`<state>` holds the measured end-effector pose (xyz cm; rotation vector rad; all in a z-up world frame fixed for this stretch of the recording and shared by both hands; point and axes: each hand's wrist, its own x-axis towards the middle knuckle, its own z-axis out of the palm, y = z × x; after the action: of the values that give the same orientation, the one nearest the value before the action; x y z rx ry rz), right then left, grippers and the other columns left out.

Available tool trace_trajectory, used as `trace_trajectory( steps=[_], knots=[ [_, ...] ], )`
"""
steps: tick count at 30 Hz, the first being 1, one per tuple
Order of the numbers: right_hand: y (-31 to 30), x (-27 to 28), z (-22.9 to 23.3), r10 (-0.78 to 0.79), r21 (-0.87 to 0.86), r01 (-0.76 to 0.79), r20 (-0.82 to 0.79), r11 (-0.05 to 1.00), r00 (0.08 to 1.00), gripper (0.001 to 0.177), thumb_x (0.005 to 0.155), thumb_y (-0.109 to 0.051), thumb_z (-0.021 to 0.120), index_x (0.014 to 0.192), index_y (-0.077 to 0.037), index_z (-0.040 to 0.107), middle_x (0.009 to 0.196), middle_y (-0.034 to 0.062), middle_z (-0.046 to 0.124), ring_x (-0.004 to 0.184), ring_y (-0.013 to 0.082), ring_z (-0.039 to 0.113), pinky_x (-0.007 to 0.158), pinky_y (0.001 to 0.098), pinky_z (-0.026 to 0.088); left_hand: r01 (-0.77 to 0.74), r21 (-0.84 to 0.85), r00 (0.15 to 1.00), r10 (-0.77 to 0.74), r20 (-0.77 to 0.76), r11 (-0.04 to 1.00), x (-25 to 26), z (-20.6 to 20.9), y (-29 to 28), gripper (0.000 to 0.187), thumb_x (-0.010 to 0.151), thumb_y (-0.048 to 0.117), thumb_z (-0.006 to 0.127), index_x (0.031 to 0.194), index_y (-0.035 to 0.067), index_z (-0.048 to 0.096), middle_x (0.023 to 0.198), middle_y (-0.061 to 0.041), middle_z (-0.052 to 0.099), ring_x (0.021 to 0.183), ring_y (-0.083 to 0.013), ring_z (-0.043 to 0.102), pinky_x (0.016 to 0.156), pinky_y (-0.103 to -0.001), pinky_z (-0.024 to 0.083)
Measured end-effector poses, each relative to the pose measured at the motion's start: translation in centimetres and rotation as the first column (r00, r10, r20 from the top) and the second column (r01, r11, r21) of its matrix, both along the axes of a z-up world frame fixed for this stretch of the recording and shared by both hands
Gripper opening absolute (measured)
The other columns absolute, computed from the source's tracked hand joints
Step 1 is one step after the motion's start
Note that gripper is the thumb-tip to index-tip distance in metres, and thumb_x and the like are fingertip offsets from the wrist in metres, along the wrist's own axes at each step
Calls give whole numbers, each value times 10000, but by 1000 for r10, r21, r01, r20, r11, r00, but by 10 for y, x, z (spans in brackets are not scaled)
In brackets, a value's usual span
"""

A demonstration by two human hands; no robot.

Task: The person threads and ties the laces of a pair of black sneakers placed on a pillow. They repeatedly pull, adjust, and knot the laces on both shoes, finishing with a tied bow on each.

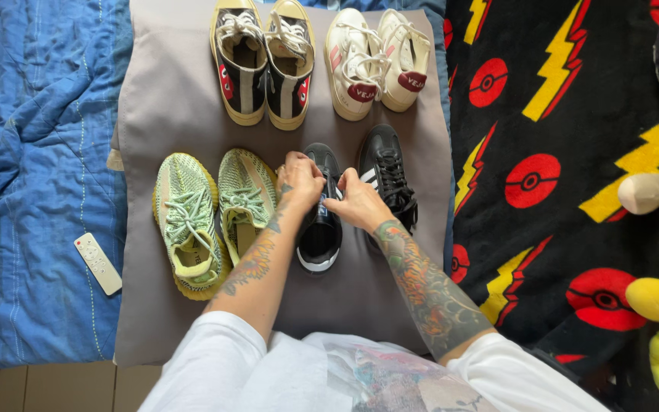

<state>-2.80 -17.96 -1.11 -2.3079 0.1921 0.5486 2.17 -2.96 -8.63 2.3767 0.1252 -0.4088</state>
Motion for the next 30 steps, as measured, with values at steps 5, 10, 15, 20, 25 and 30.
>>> trace_trajectory(
  steps=[5,10,15,20,25,30],
  knots=[
    [11,-11,15,-233,211,256,-130,943,964,364,811,-147,693,1068,-10,475,671,106,671,509,160,652,478,313,544,18,-246,999,-9,40,969,4,-3,32,126,676,143,847,757,79,775,1242,-69,668,1129,-246,659,966,-368,524],
    [5,-14,10,-242,198,263,-124,944,962,318,821,-123,673,1061,-17,493,678,105,679,539,172,686,506,304,566,120,-196,984,-91,151,973,3,46,72,101,701,121,843,771,67,795,1246,-87,692,1133,-270,660,980,-374,513],
    [5,-18,9,-238,189,259,-125,947,963,299,834,-132,676,1052,-18,506,704,95,686,564,151,696,517,290,585,88,-76,992,-80,96,993,8,115,113,138,758,155,833,854,73,776,1133,-64,745,1044,-241,710,951,-382,523],
    [1,-23,10,-225,209,246,-119,946,967,272,867,-150,699,1037,-20,531,767,89,680,570,135,675,497,286,556,60,-138,992,-44,118,989,6,150,131,167,783,178,818,894,66,764,992,-47,786,916,-207,755,857,-349,565],
    [3,-9,16,-64,117,44,166,992,984,298,873,-168,768,1062,5,615,918,93,717,826,176,699,738,332,565,61,-255,995,-40,87,965,1,163,120,212,809,231,783,908,46,754,904,-77,790,837,-163,753,792,-319,577],
    [20,28,27,7,683,-188,259,706,966,307,974,-81,617,1274,-14,624,1227,-20,678,1179,101,607,1034,285,477,81,-303,996,-69,49,950,4,174,101,241,812,258,765,931,49,751,875,-78,774,811,-143,736,754,-310,569]
  ],
)
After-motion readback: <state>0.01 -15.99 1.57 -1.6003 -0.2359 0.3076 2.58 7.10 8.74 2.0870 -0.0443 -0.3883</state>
